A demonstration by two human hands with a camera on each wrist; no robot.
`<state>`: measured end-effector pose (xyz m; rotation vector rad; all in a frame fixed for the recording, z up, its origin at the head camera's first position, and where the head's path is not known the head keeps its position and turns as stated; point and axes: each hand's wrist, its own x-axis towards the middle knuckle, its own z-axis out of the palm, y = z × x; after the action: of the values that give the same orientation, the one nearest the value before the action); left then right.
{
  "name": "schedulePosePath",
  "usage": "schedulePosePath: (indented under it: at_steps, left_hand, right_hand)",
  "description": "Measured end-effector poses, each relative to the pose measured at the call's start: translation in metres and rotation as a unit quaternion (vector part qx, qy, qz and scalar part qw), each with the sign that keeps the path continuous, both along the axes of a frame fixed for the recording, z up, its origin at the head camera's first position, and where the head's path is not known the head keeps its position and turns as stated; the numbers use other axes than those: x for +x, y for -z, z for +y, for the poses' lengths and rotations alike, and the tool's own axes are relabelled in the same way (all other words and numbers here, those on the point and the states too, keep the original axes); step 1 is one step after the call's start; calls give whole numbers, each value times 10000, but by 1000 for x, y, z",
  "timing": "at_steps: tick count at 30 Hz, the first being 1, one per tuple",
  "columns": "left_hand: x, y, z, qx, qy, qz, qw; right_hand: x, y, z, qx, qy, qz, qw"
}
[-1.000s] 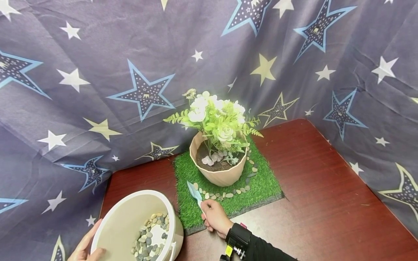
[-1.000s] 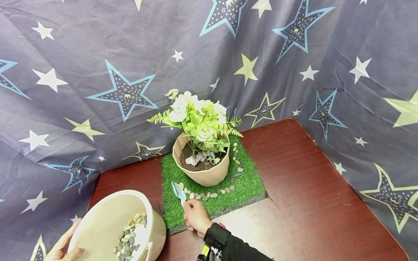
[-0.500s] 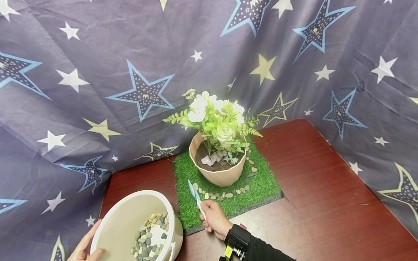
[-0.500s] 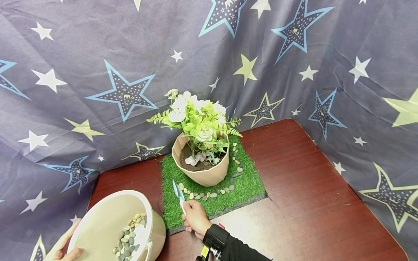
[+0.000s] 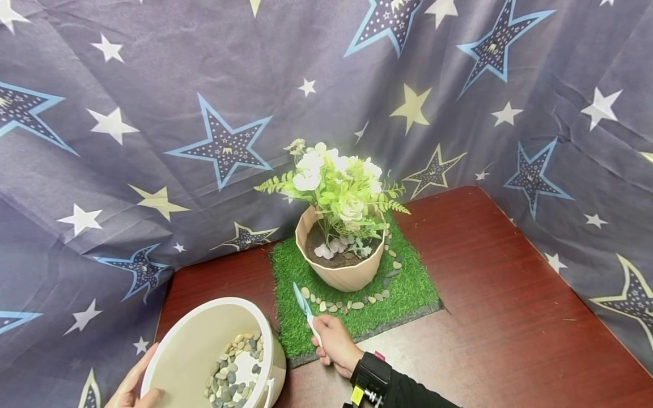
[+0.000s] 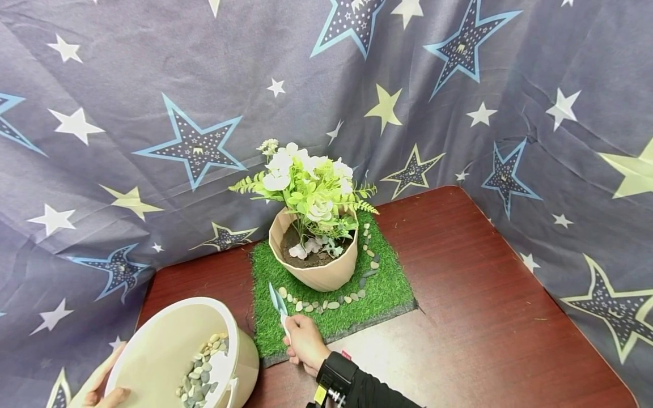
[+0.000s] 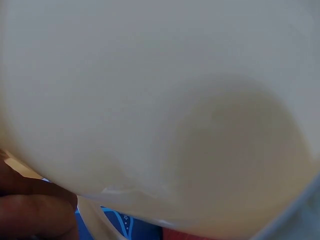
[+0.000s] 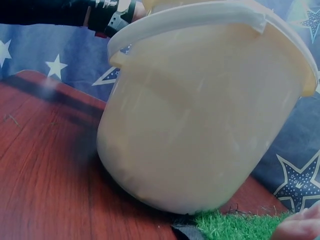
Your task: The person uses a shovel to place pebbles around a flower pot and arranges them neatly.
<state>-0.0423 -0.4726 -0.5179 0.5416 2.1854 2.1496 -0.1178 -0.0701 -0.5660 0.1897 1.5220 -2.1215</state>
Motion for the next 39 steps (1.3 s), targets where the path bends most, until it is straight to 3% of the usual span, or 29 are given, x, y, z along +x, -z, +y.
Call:
schedulePosePath:
  at_steps: [8,15,18,20,23,24,26,28,30,32,33,35,37,39]
  left_hand:
    - [1,1,3,-90,-311,73,9994]
    - [0,1,1,87,55,72,9999]
    - [2,2,3,-332,-307,357,9983]
    - [2,2,3,-470,-492,324,9972]
    - [2,2,2,-331,-416,164,9985]
    - [1,2,1,-305,-349,166,9988]
    - [-1,2,-1,-255,-193,263,9991]
    - [-3,2,0,-306,-171,485,9982]
    - [-3,2,2,-443,-416,582,9965]
    - [-3,2,4,-480,-545,676,9951]
    - [-3,3,4,-549,-625,730,9939]
    - [-3,4,5,-695,-782,739,9918]
    - [-3,5,4,-755,-738,781,9913]
    - [-1,5,4,-769,-913,629,9909]
  right_hand:
    - [-1,4,1,-66,36,-35,10000]
    - [1,-6,3,118,63,176,9998]
    - [0,-20,4,325,-6,621,9975]
    - [-2,-32,5,583,-66,1193,9911]
    - [-5,-55,8,1168,-199,2364,9644]
    - [-6,-64,9,1422,-229,2801,9491]
    - [-8,-84,9,1946,-308,3698,9080]
    - [-11,-104,6,2472,-449,4652,8488]
    - [-15,-124,0,3160,-618,5581,7647]
    - [-20,-141,-11,3818,-794,6323,6694]
    - [-22,-148,-18,4118,-891,6606,6214]
    - [-24,-161,-33,4691,-1198,6883,5403]
    - [-24,-167,-49,5071,-1554,6962,4838]
    - [-24,-168,-66,5319,-1885,6990,4392]
